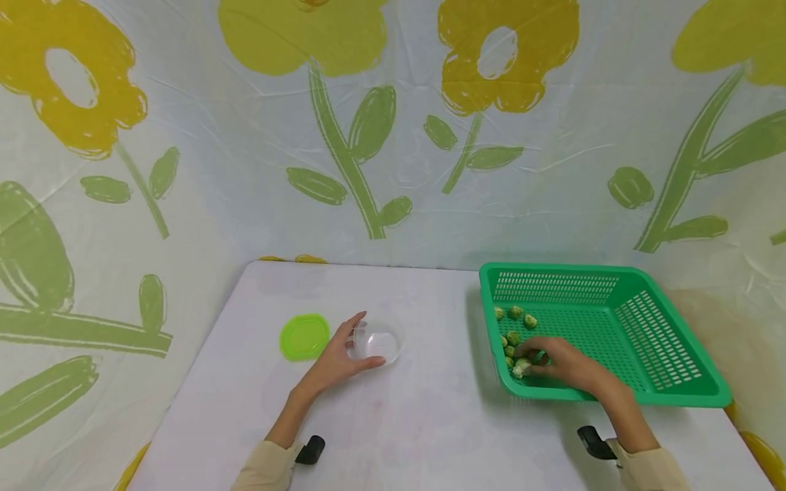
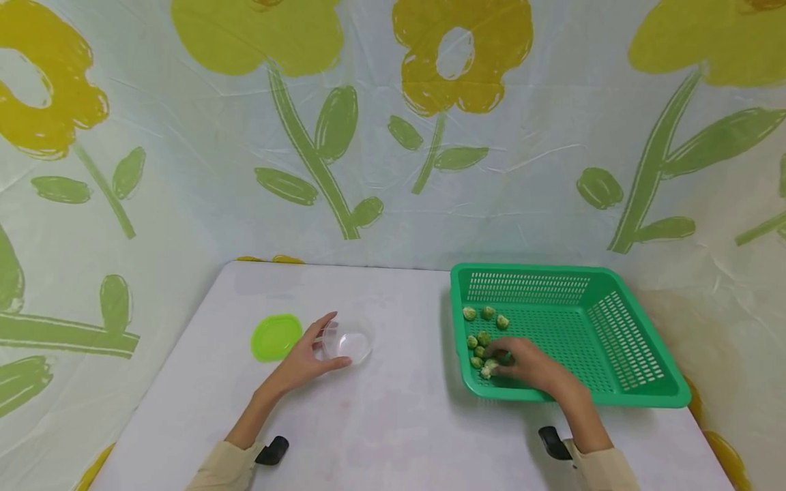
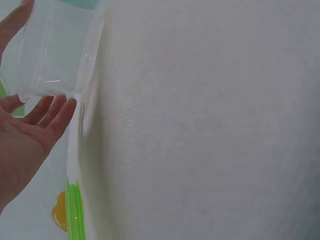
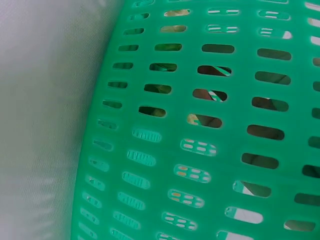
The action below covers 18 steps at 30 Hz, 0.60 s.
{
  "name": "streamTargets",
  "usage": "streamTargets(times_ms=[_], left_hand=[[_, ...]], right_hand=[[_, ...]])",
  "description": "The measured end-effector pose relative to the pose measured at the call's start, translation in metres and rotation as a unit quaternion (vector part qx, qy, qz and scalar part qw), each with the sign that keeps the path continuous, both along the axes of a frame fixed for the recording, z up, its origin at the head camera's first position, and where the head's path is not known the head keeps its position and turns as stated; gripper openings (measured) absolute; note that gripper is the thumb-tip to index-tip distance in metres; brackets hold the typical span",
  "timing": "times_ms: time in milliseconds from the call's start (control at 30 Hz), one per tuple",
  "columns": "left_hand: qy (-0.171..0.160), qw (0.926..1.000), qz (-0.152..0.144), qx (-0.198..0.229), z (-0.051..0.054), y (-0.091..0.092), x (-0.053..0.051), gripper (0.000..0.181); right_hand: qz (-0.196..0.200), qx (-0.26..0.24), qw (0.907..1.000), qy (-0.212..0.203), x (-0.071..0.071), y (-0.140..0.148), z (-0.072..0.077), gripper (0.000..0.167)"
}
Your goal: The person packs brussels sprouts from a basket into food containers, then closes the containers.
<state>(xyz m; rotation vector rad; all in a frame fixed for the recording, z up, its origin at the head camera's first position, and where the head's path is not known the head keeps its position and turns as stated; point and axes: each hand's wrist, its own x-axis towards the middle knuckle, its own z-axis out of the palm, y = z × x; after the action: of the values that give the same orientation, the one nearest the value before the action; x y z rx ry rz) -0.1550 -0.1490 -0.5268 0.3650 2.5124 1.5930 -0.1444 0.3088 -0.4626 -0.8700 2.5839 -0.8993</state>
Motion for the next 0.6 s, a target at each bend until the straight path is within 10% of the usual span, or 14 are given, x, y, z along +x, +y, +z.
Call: streamTargets(times_ms=[600], left_hand=[[-0.012, 0.9999, -0.004, 0.009, -0.0063, 0.0010, -0.0046, 0.106]], right_hand=[[-0.006, 0.010, 0.9999, -0.002, -0.0010, 0.0012, -0.0018, 0.026]])
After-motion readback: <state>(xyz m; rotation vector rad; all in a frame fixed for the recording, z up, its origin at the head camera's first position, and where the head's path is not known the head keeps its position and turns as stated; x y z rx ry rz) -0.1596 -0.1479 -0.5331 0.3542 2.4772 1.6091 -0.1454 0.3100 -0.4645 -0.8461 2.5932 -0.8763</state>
